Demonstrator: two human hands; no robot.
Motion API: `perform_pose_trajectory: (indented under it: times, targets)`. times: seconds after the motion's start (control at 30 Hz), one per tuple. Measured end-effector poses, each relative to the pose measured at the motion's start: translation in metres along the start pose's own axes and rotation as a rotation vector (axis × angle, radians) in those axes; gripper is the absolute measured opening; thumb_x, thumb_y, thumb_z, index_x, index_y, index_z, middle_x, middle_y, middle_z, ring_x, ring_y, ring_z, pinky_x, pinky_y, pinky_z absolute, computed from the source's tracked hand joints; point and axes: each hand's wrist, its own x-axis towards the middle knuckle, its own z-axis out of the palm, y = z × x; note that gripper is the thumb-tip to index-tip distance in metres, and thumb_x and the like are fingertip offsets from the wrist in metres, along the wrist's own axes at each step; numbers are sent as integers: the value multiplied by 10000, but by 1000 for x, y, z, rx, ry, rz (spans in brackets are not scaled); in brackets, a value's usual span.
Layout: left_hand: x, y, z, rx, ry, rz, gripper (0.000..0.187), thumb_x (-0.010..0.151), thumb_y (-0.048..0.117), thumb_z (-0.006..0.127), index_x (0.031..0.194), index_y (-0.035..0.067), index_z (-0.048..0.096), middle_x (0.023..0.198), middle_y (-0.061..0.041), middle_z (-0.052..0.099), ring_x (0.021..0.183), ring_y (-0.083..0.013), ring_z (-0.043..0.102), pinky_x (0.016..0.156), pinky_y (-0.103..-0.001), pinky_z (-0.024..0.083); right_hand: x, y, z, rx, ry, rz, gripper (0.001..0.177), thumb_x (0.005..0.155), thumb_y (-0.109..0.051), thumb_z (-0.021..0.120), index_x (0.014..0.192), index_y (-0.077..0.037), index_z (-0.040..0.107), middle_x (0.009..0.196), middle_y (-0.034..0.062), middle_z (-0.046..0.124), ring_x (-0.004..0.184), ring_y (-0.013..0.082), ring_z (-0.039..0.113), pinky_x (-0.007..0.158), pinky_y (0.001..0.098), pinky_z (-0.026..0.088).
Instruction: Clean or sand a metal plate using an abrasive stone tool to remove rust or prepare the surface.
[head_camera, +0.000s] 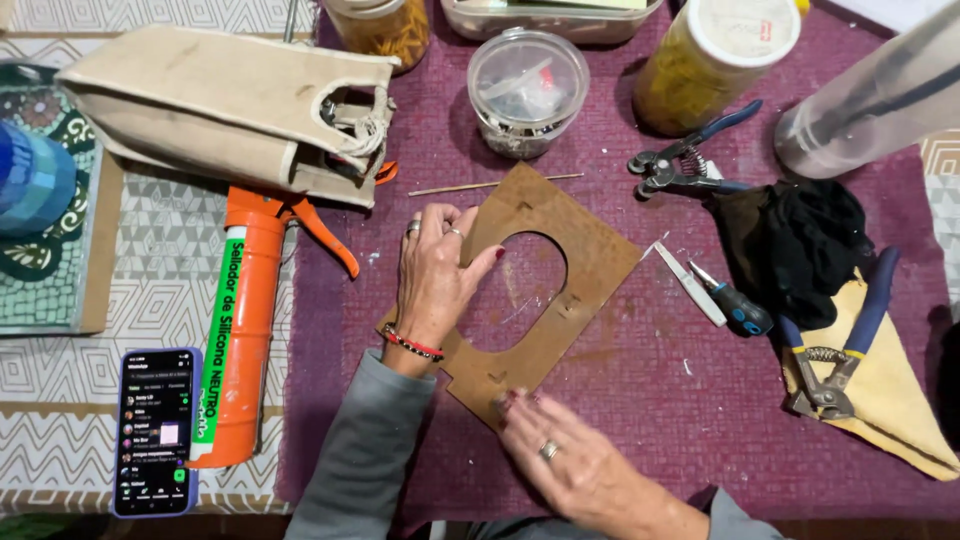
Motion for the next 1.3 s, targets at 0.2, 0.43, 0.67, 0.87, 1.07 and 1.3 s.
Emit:
perform_pose_trajectory:
  times: [0.2, 0.43, 0.67, 0.87, 1.07, 1.3]
  targets:
    - [2, 3, -4, -13, -11, 18, 466, 777, 181, 852, 1197, 43, 705, 1062, -113, 569, 829, -288, 571, 718, -415, 486, -27, 63, -10, -149, 62, 100, 437, 851, -79, 675, 1280, -22, 613, 1419, 161, 614, 1335, 290, 575, 1149, 468, 445]
    - [1, 0, -2, -10, -3, 18, 468, 767, 179, 858, 1191, 36, 719, 1066, -110, 581, 850, -271, 580, 757, -398, 489, -4, 62, -30, -207, 175, 104, 331, 845, -10, 683, 1166, 44, 627, 1236, 202, 697, 1119, 310, 688, 1017, 440, 561]
    - [1, -2, 2, 6, -10, 14, 483, 765, 199, 857, 1200, 43, 717, 1074, -108, 582, 840, -269, 578, 745, -404, 486, -21, 111, -41, -326, 44, 135, 457, 856, -107, 639, 1304, -24, 596, 1402, 153, 627, 1326, 272, 582, 1182, 460, 408]
    - [0, -8, 2, -13, -44, -6, 497, 807, 271, 835, 1232, 50, 707, 1065, -110, 581, 899, -306, 589, 787, -444, 501, -5, 125, -52, -314, 72, 36, 334, 935, -103, 540, 1228, 11, 653, 1272, 206, 678, 1231, 324, 642, 1135, 493, 432]
    - [-1, -13, 5, -25, -84, 5, 520, 849, 348, 810, 1267, 62, 691, 1051, -112, 566, 955, -345, 591, 802, -494, 508, -4, 140, -42, -279, 171, -35, 271, 989, -69, 503, 1175, -25, 695, 1183, 200, 726, 1172, 332, 679, 1110, 547, 446]
    - [1, -6, 0, -16, -80, 12, 514, 858, 348, 804, 1250, 33, 697, 1056, -119, 570, 956, -341, 593, 809, -484, 507, 16, 126, -58, -207, 163, -60, 304, 1014, -64, 431, 1141, -8, 701, 1189, 184, 736, 1177, 312, 688, 1091, 503, 470]
